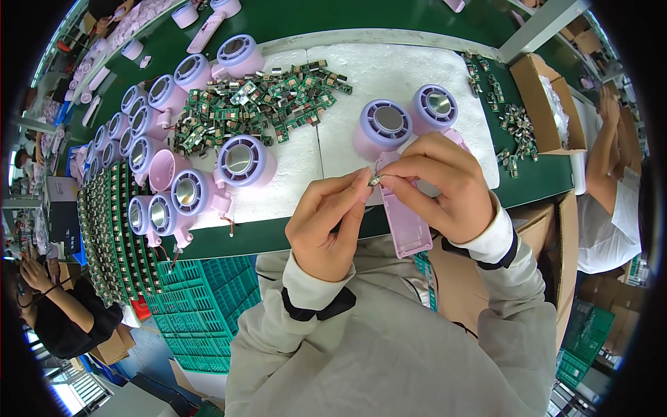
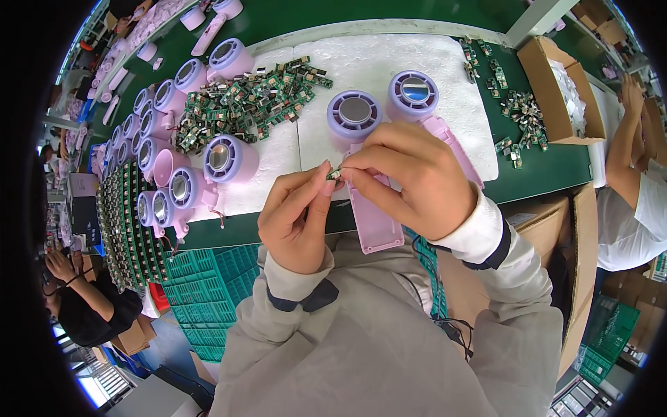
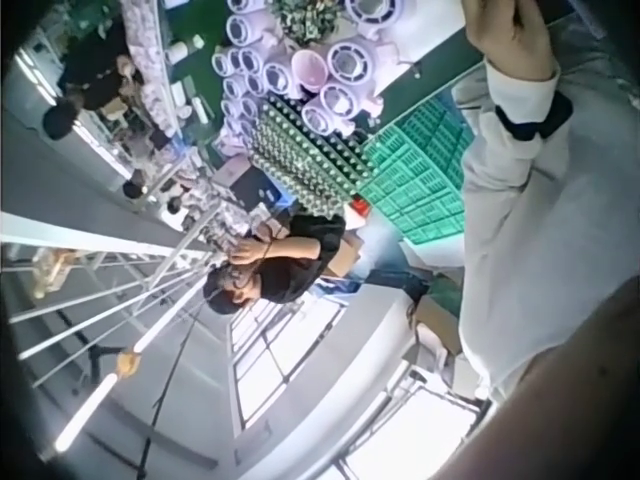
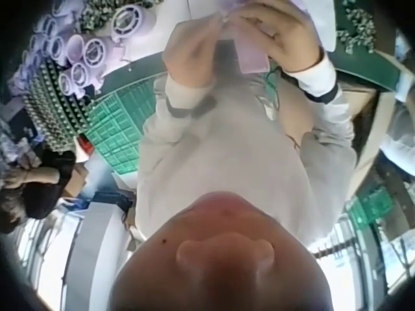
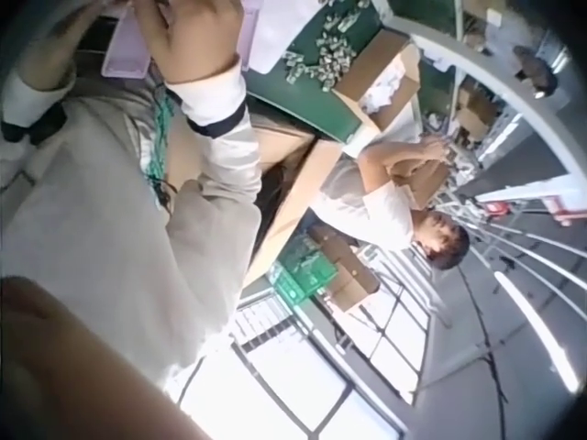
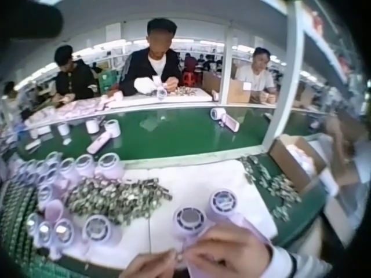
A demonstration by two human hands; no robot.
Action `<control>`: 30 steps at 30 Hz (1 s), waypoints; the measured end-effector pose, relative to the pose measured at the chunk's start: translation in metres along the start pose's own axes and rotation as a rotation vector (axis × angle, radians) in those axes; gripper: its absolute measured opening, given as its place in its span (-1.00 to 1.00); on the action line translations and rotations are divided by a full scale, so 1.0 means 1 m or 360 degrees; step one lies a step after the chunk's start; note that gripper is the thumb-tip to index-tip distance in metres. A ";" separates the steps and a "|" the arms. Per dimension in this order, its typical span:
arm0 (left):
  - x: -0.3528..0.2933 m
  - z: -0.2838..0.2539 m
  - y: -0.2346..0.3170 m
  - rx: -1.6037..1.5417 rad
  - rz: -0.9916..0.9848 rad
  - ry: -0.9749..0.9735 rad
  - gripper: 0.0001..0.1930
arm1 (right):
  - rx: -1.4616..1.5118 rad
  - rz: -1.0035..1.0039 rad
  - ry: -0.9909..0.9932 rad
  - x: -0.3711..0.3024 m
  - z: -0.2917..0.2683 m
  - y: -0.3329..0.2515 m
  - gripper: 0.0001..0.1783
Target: The person picks up a circuit board and a fan housing, connects a wire to the board, and fits the board into the housing. After setting the assembly down, they gather more circuit boards from a pile and arrange them on a foam pad.
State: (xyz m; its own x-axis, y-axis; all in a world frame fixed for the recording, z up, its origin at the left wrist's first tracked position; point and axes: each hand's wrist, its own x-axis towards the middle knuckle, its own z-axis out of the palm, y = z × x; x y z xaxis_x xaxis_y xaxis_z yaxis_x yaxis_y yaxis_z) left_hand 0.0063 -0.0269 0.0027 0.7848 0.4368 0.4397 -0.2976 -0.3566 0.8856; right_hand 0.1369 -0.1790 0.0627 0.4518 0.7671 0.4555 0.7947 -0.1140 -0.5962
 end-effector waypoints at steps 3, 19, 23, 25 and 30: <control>0.001 -0.001 -0.001 -0.0059 -0.0021 -0.0041 -0.62 | -0.0080 -0.0101 -0.0030 0.002 -0.002 0.003 -0.83; -0.012 0.015 0.000 0.0607 0.0410 0.0220 -0.56 | 0.0220 0.0327 0.0209 -0.011 0.023 -0.019 -0.74; -0.004 0.006 -0.001 0.0493 0.0436 0.0141 -0.53 | 0.0024 0.0247 0.0050 -0.016 0.010 -0.017 -0.61; 0.001 -0.002 0.007 0.0367 0.0297 -0.0061 -0.57 | -0.0070 0.0188 -0.0044 -0.006 0.004 -0.012 -0.55; 0.018 -0.020 0.009 0.0336 0.0423 -0.0344 -0.57 | -0.0454 0.0104 -0.0133 0.036 -0.024 -0.005 -0.27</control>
State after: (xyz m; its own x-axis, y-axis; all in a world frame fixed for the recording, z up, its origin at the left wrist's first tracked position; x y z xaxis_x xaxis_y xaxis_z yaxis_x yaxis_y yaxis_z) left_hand 0.0068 -0.0055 0.0220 0.7985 0.1308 0.5876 -0.4051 -0.6053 0.6852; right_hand 0.1594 -0.1660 0.0984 0.4803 0.8002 0.3591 0.8522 -0.3287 -0.4072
